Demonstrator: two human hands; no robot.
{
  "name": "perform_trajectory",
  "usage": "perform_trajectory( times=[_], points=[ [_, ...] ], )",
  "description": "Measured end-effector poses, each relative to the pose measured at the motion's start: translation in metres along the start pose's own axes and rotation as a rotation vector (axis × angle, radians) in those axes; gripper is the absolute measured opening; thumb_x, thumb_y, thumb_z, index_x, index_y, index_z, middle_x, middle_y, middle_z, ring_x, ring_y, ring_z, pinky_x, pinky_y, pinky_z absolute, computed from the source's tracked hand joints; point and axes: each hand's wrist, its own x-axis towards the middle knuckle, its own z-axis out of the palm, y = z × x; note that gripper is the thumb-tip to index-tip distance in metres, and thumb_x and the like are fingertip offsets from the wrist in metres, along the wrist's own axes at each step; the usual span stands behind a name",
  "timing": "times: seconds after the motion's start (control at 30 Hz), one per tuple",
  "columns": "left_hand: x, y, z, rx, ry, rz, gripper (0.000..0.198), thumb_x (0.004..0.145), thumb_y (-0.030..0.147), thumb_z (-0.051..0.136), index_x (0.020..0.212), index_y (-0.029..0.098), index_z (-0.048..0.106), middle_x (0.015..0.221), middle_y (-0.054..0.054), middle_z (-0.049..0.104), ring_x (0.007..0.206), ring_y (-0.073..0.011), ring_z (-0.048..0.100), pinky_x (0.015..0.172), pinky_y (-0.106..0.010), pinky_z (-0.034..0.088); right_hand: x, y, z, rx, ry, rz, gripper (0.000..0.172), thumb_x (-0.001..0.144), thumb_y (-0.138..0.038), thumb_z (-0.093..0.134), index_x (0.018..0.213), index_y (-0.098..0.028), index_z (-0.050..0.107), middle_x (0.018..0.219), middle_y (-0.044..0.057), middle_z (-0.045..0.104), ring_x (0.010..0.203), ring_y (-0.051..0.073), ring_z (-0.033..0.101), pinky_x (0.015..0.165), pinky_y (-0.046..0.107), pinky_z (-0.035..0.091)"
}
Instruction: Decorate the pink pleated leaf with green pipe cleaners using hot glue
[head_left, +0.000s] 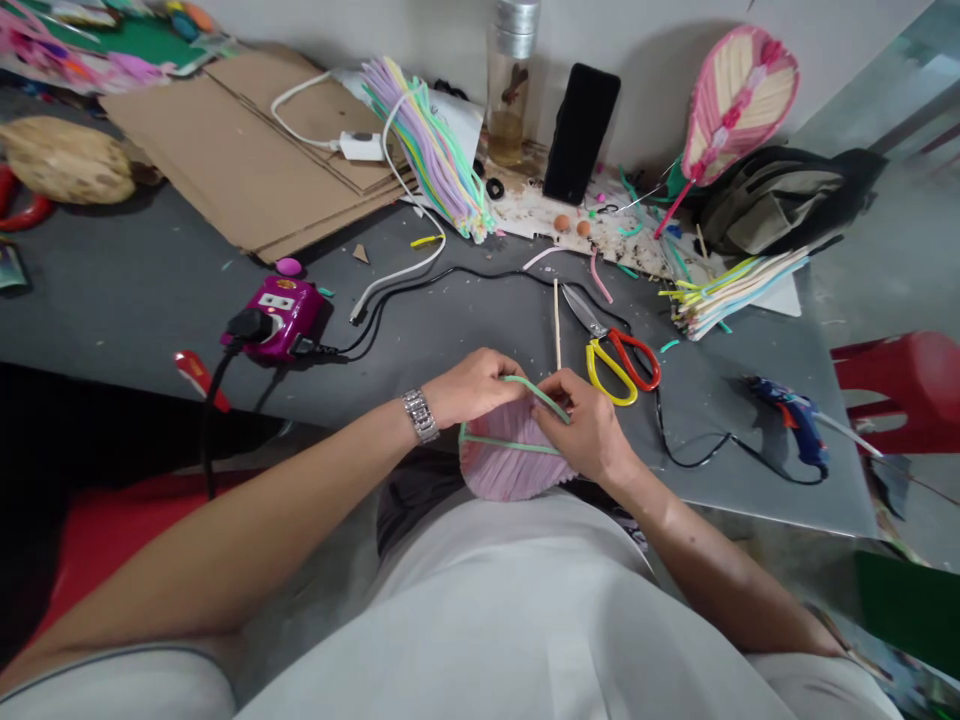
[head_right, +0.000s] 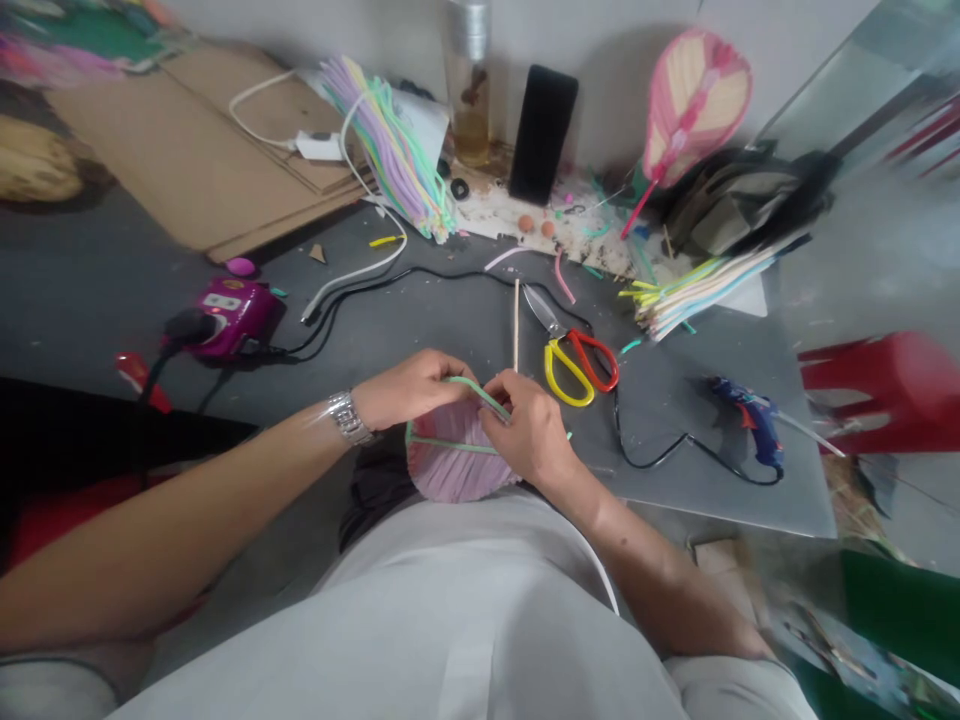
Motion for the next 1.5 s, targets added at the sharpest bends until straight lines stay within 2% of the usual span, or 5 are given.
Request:
perform_trajectory(
  times=[0.17, 0.37, 0.93, 1.23, 1.5],
  points=[
    [0.001, -0.005, 0.001, -0.054, 0.028, 0.01, 0.029, 0.073, 0.034, 0.056, 0.079, 0.016, 0.078, 0.073, -0.001, 0.07, 0.072, -0.0143, 0.055, 0.064, -0.024, 0.04, 0.0, 0.0, 0.004, -0.139, 0.069, -0.161, 0.004, 0.081, -0.017, 0.059, 0.081, -0.021, 0.06, 0.078, 0.001, 0.062, 0.074, 0.017, 0.056, 0.07, 0.03, 0.042],
    [0.002, -0.01, 0.0, -0.074, 0.042, 0.006, 0.027, 0.073, 0.031, 0.056, 0.079, 0.016, 0.078, 0.07, -0.001, 0.069, 0.067, -0.0135, 0.054, 0.061, -0.024, 0.039, 0.002, 0.001, 0.005, -0.375, 0.108, -0.341, 0.012, 0.091, -0.019, 0.054, 0.082, -0.02, 0.062, 0.081, 0.006, 0.065, 0.081, 0.021, 0.057, 0.077, 0.034, 0.042],
    [0.003, -0.013, 0.001, -0.092, 0.032, 0.036, 0.028, 0.076, 0.032, 0.057, 0.081, 0.015, 0.079, 0.078, -0.003, 0.074, 0.073, -0.0149, 0.058, 0.068, -0.024, 0.043, 0.005, -0.001, 0.007, -0.502, 0.15, -0.353, 0.028, 0.096, -0.026, 0.054, 0.068, -0.022, 0.056, 0.07, 0.004, 0.06, 0.073, 0.02, 0.054, 0.07, 0.033, 0.033],
    [0.001, -0.011, -0.002, -0.073, -0.007, 0.086, 0.03, 0.081, 0.036, 0.056, 0.084, 0.016, 0.079, 0.08, -0.003, 0.073, 0.075, -0.0148, 0.058, 0.067, -0.023, 0.043, -0.001, 0.002, -0.003, -0.253, 0.081, -0.285, 0.012, 0.093, -0.025, 0.059, 0.083, -0.021, 0.064, 0.08, 0.005, 0.066, 0.078, 0.019, 0.058, 0.073, 0.032, 0.042],
    [-0.002, -0.006, 0.001, -0.027, 0.031, 0.074, 0.032, 0.078, 0.036, 0.054, 0.081, 0.015, 0.078, 0.076, -0.002, 0.071, 0.074, -0.0148, 0.056, 0.065, -0.023, 0.041, 0.001, 0.001, 0.006, -0.456, 0.182, -0.34, 0.018, 0.09, -0.02, 0.055, 0.073, -0.022, 0.057, 0.073, 0.004, 0.062, 0.075, 0.02, 0.056, 0.071, 0.034, 0.038]
  ],
)
